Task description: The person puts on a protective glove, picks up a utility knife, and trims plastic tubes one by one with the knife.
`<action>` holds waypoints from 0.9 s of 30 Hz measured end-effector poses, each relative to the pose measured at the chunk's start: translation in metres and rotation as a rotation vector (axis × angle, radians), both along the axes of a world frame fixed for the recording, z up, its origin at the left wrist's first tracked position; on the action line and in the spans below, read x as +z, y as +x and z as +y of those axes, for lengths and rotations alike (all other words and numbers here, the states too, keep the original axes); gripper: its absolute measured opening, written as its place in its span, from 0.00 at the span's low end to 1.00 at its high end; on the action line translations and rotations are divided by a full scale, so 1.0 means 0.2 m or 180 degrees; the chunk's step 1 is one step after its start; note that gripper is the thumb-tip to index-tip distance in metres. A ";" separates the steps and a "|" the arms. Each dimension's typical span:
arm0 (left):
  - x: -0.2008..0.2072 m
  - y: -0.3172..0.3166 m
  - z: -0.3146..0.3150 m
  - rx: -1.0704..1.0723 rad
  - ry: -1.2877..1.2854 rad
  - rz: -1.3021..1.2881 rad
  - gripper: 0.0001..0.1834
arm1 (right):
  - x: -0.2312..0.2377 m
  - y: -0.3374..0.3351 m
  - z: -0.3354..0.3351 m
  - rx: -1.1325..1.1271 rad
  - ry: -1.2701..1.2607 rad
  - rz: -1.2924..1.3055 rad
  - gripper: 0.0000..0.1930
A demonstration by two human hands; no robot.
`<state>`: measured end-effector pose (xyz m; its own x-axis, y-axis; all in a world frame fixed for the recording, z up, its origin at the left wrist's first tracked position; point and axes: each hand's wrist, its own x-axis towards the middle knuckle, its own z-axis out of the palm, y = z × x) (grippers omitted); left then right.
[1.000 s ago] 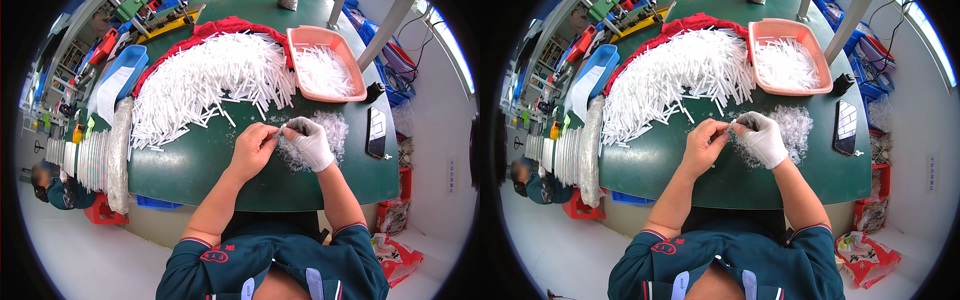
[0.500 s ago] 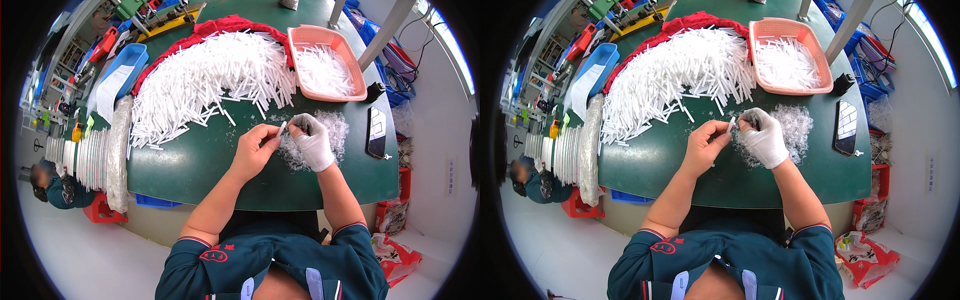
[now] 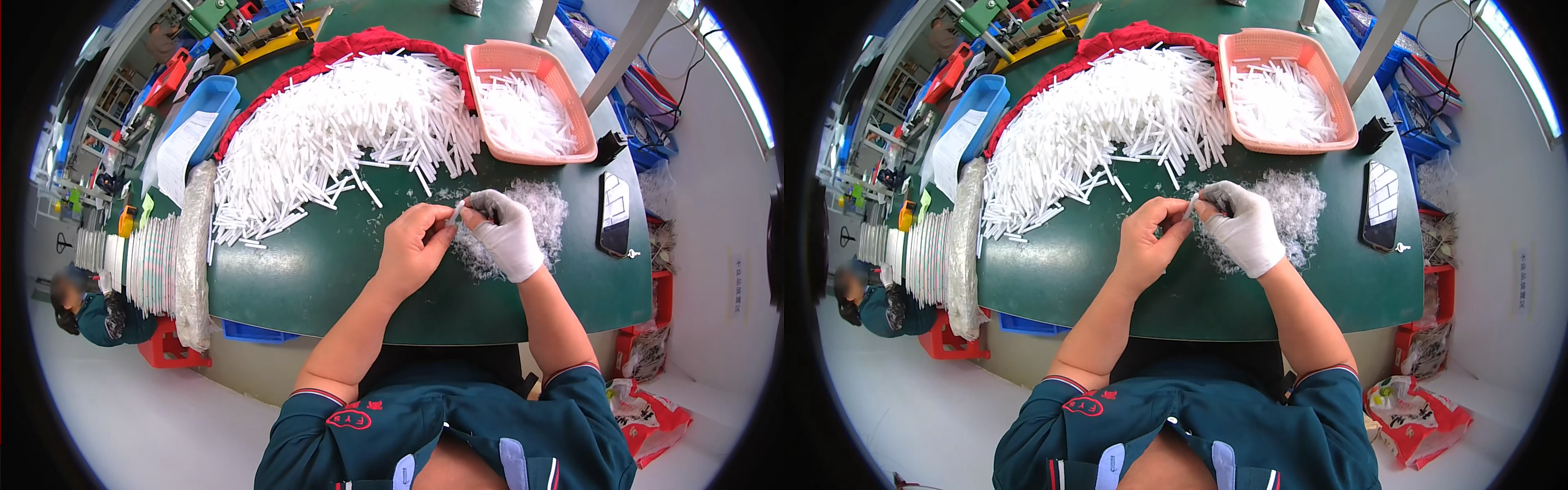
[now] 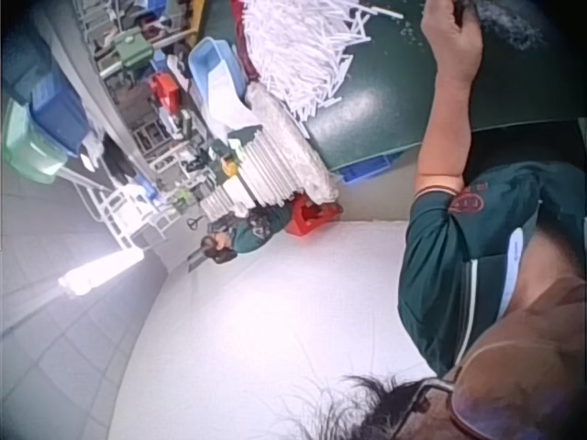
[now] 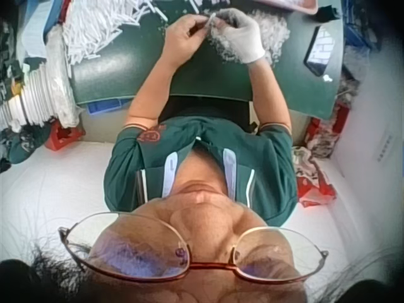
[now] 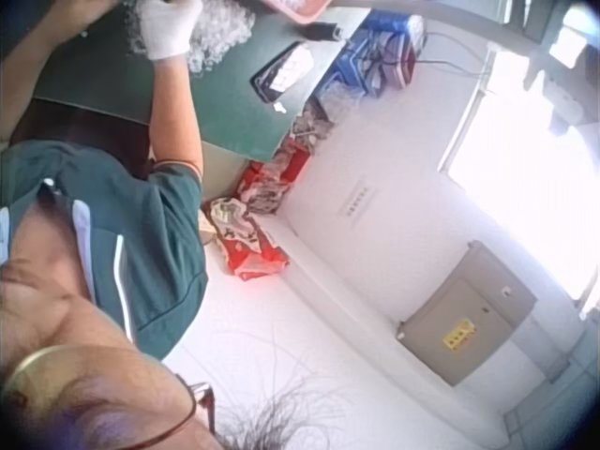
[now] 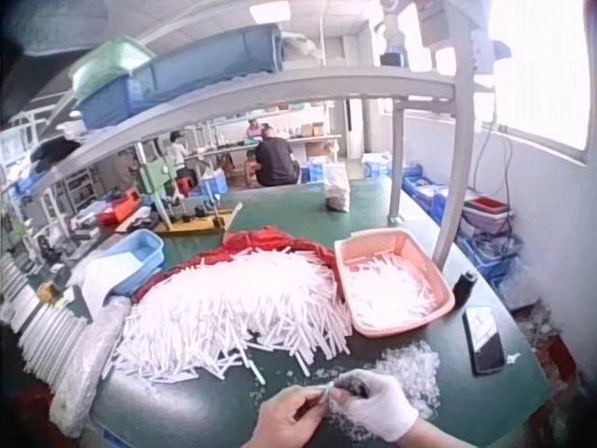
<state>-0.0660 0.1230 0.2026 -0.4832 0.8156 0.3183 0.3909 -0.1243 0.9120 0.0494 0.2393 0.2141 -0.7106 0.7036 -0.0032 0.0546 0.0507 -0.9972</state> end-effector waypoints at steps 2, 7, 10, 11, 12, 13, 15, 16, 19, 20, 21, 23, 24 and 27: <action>0.00 0.01 0.01 0.0093 0.0060 0.0269 0.10 | 0.00 0.00 0.00 -0.0035 0.0559 -0.0015 0.05; -0.02 0.04 0.02 0.0302 0.0185 0.0832 0.10 | -0.04 -0.02 -0.03 -0.0228 0.0835 0.0014 0.04; -0.02 0.04 0.02 0.0372 0.0249 0.0976 0.11 | -0.04 -0.02 -0.04 -0.0300 0.0966 0.0074 0.04; -0.01 0.04 0.02 0.0357 0.0222 0.0878 0.11 | -0.04 -0.02 -0.04 -0.0296 0.1030 0.0076 0.03; -0.01 0.04 0.02 0.0340 0.0196 0.0779 0.11 | -0.03 -0.02 -0.04 -0.0293 0.1030 0.0076 0.03; -0.02 0.04 0.02 0.0343 0.0196 0.0779 0.11 | -0.03 -0.02 -0.04 -0.0304 0.1106 0.0033 0.03; -0.02 0.04 0.01 0.0329 0.0245 0.0826 0.09 | -0.02 -0.02 -0.04 -0.0320 0.1180 -0.0015 0.03; -0.02 0.04 0.01 0.0328 0.0244 0.0824 0.09 | -0.02 -0.02 -0.03 -0.0308 0.1171 -0.0011 0.03; -0.01 0.03 0.00 0.0132 0.0086 0.0157 0.08 | -0.02 -0.01 -0.03 -0.0333 0.1145 0.0032 0.04; 0.00 0.04 0.00 -0.0060 0.0096 -0.0314 0.08 | -0.02 -0.01 -0.02 -0.0378 0.1130 0.0070 0.04; 0.00 0.04 0.00 -0.0253 0.0106 -0.0783 0.08 | -0.02 -0.01 -0.01 -0.0379 0.1135 0.0073 0.04; -0.01 0.02 -0.01 -0.0370 -0.0024 -0.1088 0.09 | -0.02 -0.01 0.00 -0.0538 0.1465 0.0064 0.04; -0.02 0.01 -0.02 -0.0486 -0.0161 -0.1395 0.10 | -0.01 -0.01 0.00 -0.0540 0.1465 0.0068 0.04; -0.04 -0.03 -0.01 -0.0941 0.0019 -0.2139 0.12 | 0.01 0.00 0.00 -0.0544 0.1532 0.0015 0.05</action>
<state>-0.0717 0.1214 0.1944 -0.3359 0.9412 0.0356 -0.3030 -0.1438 0.9421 0.0485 0.2383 0.2157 -0.5845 0.7307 0.3528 0.0979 0.4951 -0.8633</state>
